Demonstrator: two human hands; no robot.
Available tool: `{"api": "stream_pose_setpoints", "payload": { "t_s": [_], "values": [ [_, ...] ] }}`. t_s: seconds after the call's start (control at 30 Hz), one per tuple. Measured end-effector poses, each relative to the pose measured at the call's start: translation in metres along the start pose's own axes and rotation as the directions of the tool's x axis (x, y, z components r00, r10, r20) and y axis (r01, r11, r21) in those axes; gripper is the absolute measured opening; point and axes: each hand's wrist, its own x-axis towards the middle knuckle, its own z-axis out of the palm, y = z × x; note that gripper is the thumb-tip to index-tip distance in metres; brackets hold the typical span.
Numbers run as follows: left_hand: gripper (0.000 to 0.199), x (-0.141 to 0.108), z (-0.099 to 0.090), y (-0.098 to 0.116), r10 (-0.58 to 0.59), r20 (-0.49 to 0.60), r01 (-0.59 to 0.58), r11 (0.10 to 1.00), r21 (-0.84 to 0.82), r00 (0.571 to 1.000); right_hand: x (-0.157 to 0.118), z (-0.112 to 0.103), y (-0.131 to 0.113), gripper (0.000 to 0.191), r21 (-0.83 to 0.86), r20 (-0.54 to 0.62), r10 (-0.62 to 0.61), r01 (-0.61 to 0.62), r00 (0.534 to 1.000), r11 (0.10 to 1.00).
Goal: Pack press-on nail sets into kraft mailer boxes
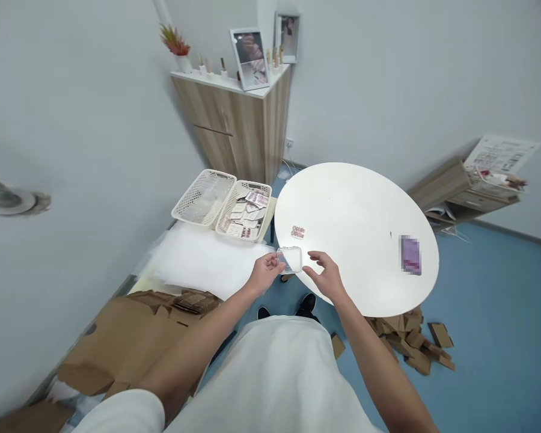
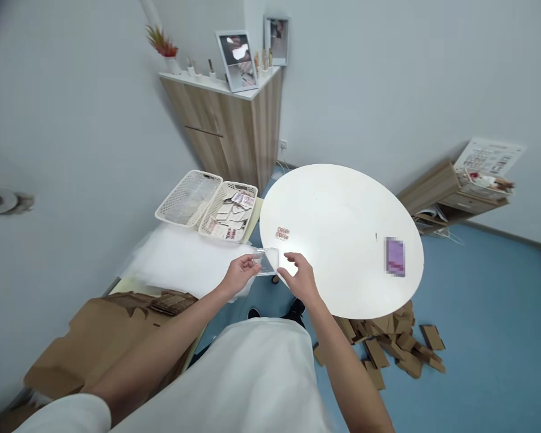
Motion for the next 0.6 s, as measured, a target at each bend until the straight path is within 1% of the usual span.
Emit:
{"api": "stream_pose_setpoints", "payload": {
  "t_s": [0.07, 0.13, 0.17, 0.23, 0.3, 0.4, 0.47, 0.53, 0.6],
  "values": [
    [0.040, 0.007, 0.014, -0.001, 0.003, 0.047, -0.006, 0.999, 0.053, 0.999, -0.002, -0.013, 0.001, 0.042, -0.121, 0.038, -0.130, 0.134, 0.991, 0.984],
    [0.038, 0.014, 0.031, -0.003, 0.001, 0.068, -0.009, 0.994, 0.110, 0.998, -0.003, -0.024, 0.003, 0.046, -0.223, 0.121, -0.231, 0.253, 0.966, 0.941],
    [0.038, 0.018, 0.041, -0.004, 0.002, 0.071, -0.012, 0.990, 0.142, 0.997, -0.002, -0.029, 0.004, 0.050, -0.269, 0.163, -0.262, 0.298, 0.951, 0.916],
    [0.035, 0.026, 0.061, -0.005, 0.015, 0.066, -0.029, 0.975, 0.219, 0.998, 0.000, -0.038, 0.011, 0.060, -0.341, 0.227, -0.287, 0.352, 0.931, 0.872],
    [0.033, 0.031, 0.082, -0.005, 0.035, 0.060, -0.052, 0.951, 0.306, 0.998, 0.003, -0.046, 0.022, 0.068, -0.383, 0.250, -0.283, 0.363, 0.926, 0.849],
    [0.034, 0.036, 0.112, -0.002, 0.052, 0.090, -0.084, 0.911, 0.403, 0.995, 0.008, -0.061, 0.044, 0.069, -0.363, 0.212, -0.287, 0.348, 0.934, 0.864],
    [0.038, 0.038, 0.129, -0.001, 0.058, 0.142, -0.114, 0.898, 0.426, 0.988, 0.010, -0.074, 0.059, 0.068, -0.300, 0.171, -0.289, 0.329, 0.942, 0.895],
    [0.042, 0.041, 0.142, -0.002, 0.060, 0.179, -0.132, 0.895, 0.426, 0.982, 0.010, -0.089, 0.072, 0.070, -0.219, 0.143, -0.254, 0.281, 0.957, 0.935],
    [0.049, 0.046, 0.151, -0.006, 0.037, 0.163, -0.102, 0.905, 0.413, 0.986, 0.009, -0.105, 0.084, 0.072, -0.131, 0.150, -0.189, 0.209, 0.970, 0.969]
  ]
}}
